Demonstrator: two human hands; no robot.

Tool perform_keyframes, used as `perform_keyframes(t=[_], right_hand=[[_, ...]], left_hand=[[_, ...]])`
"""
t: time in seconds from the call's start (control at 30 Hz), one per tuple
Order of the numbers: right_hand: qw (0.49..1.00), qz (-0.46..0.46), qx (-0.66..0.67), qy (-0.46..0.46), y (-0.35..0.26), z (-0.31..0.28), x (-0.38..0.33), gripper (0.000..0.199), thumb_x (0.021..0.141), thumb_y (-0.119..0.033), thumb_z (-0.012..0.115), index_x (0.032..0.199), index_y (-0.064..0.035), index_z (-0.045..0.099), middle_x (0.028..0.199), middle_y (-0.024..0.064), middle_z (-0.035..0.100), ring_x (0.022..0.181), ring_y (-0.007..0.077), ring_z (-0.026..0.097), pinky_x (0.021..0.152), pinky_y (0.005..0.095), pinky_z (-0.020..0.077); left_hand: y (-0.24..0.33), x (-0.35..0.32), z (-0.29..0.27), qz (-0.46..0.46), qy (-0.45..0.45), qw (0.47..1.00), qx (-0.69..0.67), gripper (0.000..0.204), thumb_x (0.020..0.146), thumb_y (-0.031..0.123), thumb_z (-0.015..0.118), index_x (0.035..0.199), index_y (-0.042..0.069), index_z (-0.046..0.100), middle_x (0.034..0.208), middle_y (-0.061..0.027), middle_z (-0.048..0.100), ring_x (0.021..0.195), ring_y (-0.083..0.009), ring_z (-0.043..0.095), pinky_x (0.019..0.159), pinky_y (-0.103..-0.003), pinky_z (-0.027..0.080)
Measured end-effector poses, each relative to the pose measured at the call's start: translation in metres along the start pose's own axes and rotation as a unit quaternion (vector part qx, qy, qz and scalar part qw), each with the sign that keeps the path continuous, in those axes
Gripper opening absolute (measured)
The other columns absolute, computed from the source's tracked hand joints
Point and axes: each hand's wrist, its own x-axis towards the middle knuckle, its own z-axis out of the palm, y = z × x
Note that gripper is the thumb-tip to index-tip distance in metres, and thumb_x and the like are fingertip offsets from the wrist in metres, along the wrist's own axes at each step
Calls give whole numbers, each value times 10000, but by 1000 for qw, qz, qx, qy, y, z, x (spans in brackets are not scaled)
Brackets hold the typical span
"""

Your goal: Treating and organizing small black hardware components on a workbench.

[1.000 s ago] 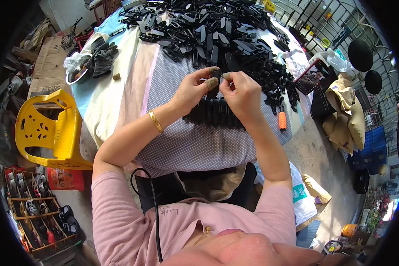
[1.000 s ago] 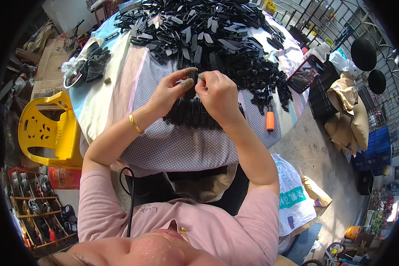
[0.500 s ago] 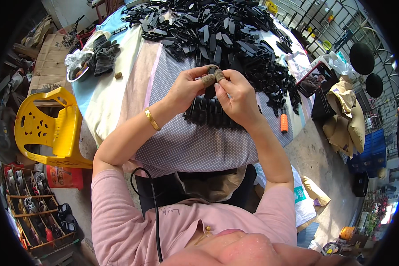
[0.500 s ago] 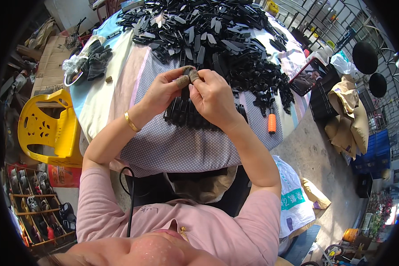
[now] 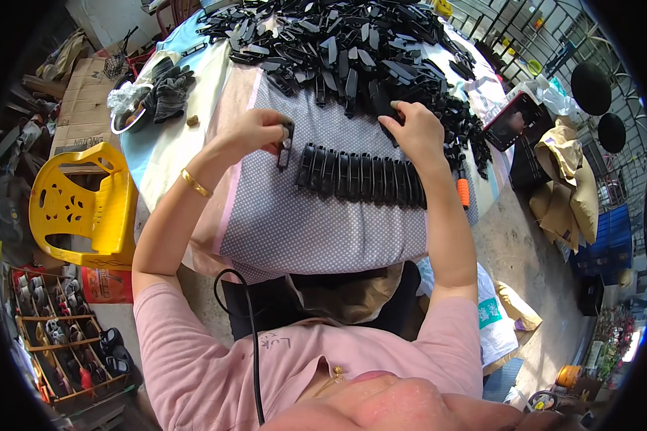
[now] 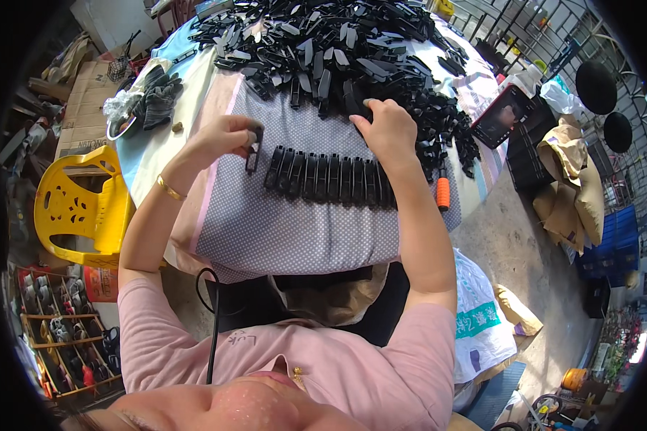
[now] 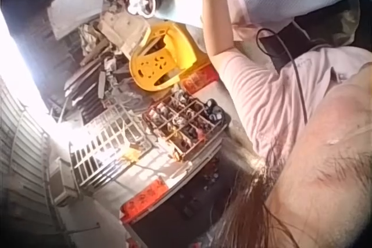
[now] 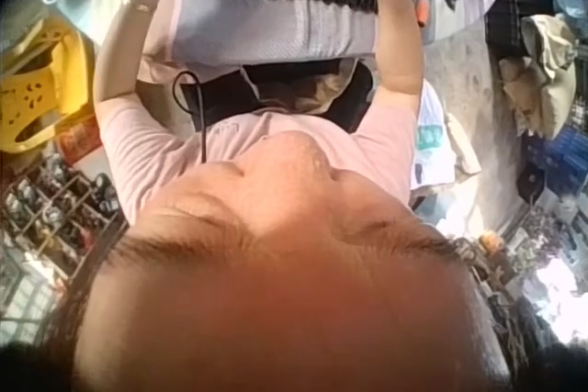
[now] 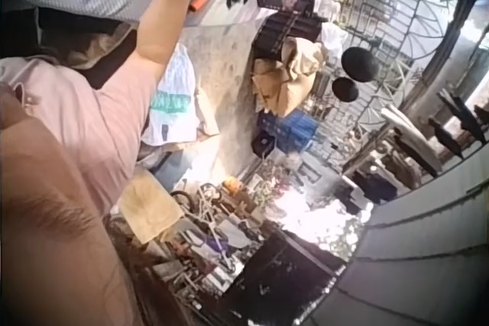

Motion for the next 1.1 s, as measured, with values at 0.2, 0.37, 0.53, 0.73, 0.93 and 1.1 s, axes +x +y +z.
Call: perform_keyframes(t=[0.2,0.37,0.53,0.73,0.93,1.1], right_hand=[[991,-34,-131,-22,-11,13,0,296,702,-269,672,936,-88,670,819,69,631,752,224,626,651,328,493],[1000,5,14,-20,-8,9,1,178,690,-239,655,781,-87,674,766,77,638,743,241,629,643,352,502],[998,7,33,-56,-14,-7,-1,226,707,-308,669,788,-98,683,766,81,645,739,249,631,660,354,496],[985,-58,-98,-129,-18,3,-4,275,720,-313,672,896,-102,677,802,90,653,763,234,630,666,326,492],[867,68,445,-212,-23,-9,-6,183,836,-152,602,835,22,658,682,-2,615,557,38,497,516,201,416],[969,40,212,-121,-3,-28,-3,213,787,-223,667,838,-16,662,711,29,640,623,102,574,579,249,461]], left_hand=[[-10,-6,17,21,-29,991,126,334,802,43,539,1126,-38,552,858,-107,635,714,-143,596,665,-260,511],[-3,-12,21,92,48,961,258,325,790,97,553,1098,-2,582,823,-142,638,727,-232,615,701,-324,484],[16,-7,29,153,125,918,344,301,813,94,576,1104,19,582,892,-126,630,771,-211,608,713,-308,486],[25,23,60,422,128,818,370,329,778,82,594,1105,45,582,1021,-128,593,968,-281,563,867,-367,443],[23,26,77,489,141,760,405,524,698,48,648,1200,48,497,1100,-125,584,1036,-294,554,858,-354,465],[22,23,69,425,160,876,164,408,787,137,644,1151,10,510,753,-72,583,655,-211,586,617,-288,492]])
